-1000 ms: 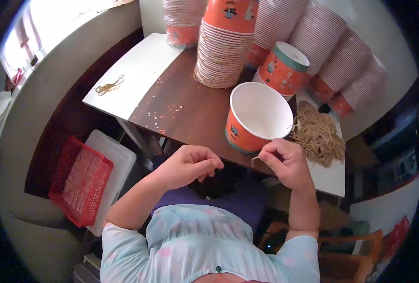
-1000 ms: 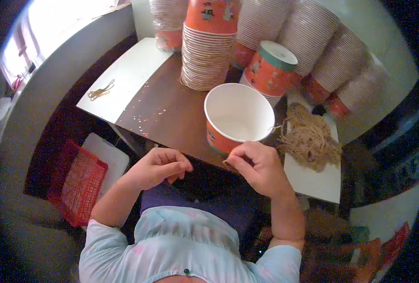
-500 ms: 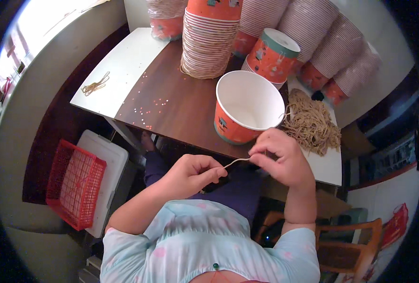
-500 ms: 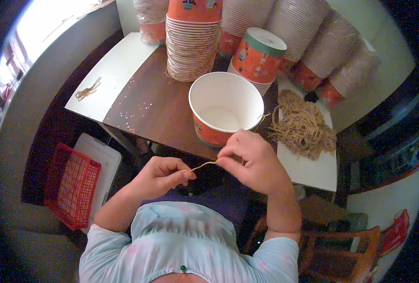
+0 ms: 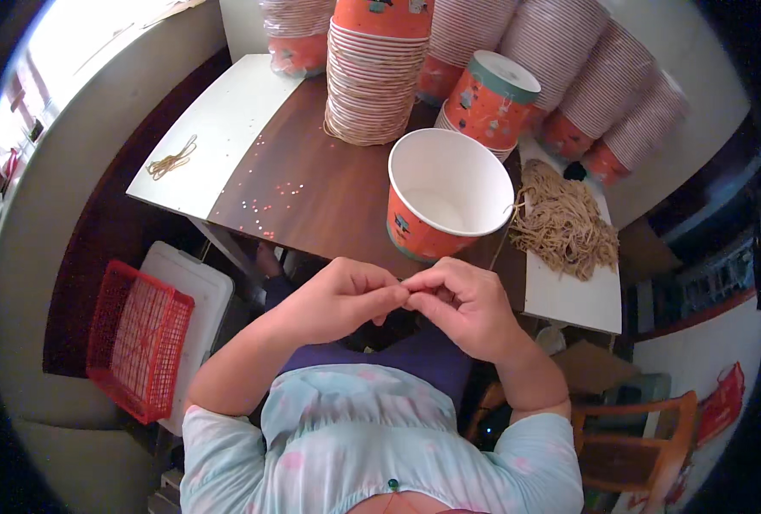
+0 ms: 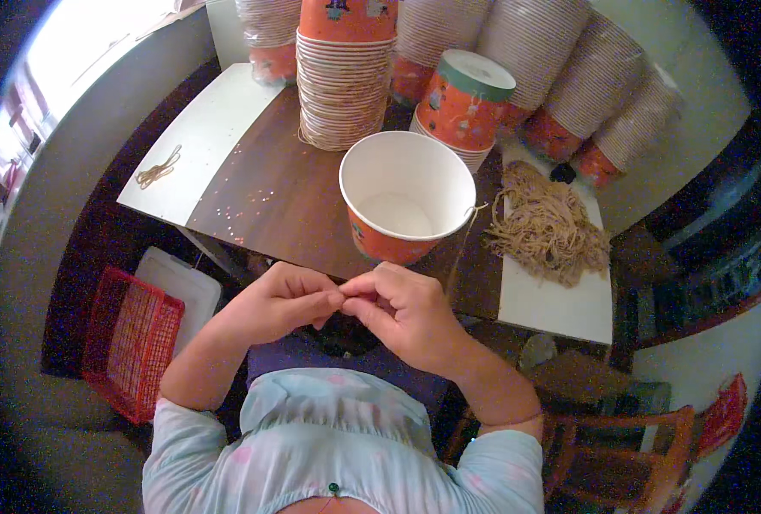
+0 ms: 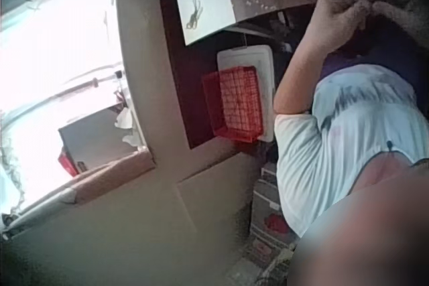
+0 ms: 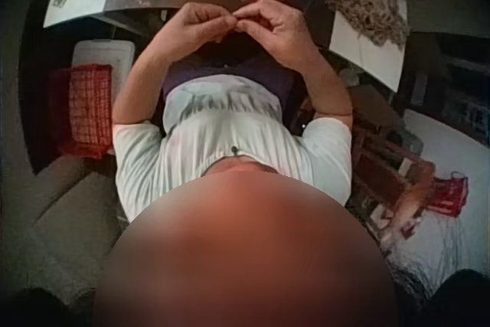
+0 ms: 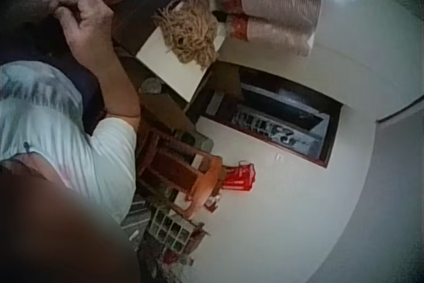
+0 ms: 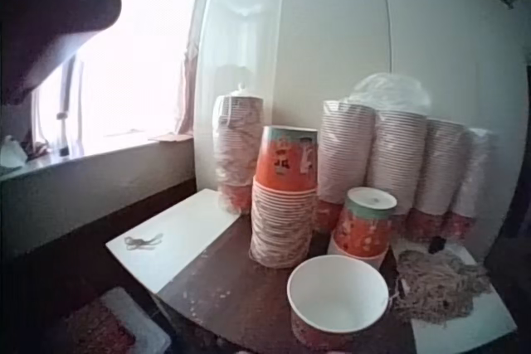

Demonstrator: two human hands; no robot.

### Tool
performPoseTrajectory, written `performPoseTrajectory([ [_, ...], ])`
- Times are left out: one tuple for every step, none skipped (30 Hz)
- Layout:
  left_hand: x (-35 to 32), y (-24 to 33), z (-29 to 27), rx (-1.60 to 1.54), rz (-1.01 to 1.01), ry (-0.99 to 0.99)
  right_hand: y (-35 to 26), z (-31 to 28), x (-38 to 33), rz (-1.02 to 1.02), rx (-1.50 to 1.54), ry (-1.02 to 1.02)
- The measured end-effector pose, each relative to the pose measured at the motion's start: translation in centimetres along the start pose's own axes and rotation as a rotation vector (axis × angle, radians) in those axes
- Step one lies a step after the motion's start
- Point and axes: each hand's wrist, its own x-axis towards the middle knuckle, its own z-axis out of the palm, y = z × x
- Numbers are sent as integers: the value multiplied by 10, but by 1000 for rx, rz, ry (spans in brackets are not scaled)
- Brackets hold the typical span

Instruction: Attaching elastic strings to paper buckets for handles.

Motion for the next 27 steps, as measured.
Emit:
performPoseTrajectory([
  [1,1,-2,-43,-57,8,3,1,0,1,-1,1],
  [1,1,-4,-87,-114,15,6,2,1,-74,-69,56],
  [1,0,-4,-87,-113,17,7,2,1,-152,-137,110],
  [1,-2,-5,-131,-117,7,7,3,1,-153,-137,109],
  [2,-4,-5,-175,-120,-4,6,3,1,-140,-150,131],
  [2,-5,-4,-176,-119,-4,6,4,0,-126,-164,154],
  [2,-6,-3,-169,-138,-1,7,4,0,-125,-165,154],
  [3,-6,-3,-162,-157,2,8,5,0,-131,-179,165],
  [3,-7,-3,-162,-158,2,9,7,-1,-135,-192,176],
  [3,-7,-3,-146,-137,14,9,7,-1,-135,-192,176],
  [3,-8,-2,-130,-116,25,9,7,-1,-129,-194,168],
  [3,-8,-2,-130,-116,24,9,7,-1,-123,-197,160],
  [4,-8,0,-111,-92,57,9,7,-1,-123,-198,161],
  [4,-9,1,-92,-68,90,8,7,-2,-111,-203,138],
  [4,-8,2,-89,-66,89,8,6,-2,-100,-207,116],
  [4,-8,3,-85,-27,99,8,6,-2,-104,-209,120],
  [3,-8,4,-81,12,109,8,5,-2,-113,-198,101],
  [2,-11,4,-76,16,105,7,5,-2,-122,-189,84],
  [1,-16,4,-33,56,117,6,4,-2,-126,-192,91],
  [1,-18,4,10,95,130,5,3,-3,-142,-198,66],
  [-1,-12,6,100,118,150,6,2,-3,-156,-203,42],
  [-2,-8,8,106,122,144,6,1,-3,-157,-207,51],
  [-3,-5,8,180,158,132,7,-1,-4,-181,-219,35],
  [-3,-2,8,253,193,123,7,-2,-4,-206,-228,18],
  [-2,0,8,277,210,109,6,-5,-3,-208,-229,24],
  [0,3,6,281,212,105,4,-9,-1,-253,-265,40],
  [5,9,3,297,289,140,1,-15,1,-295,-304,59],
])
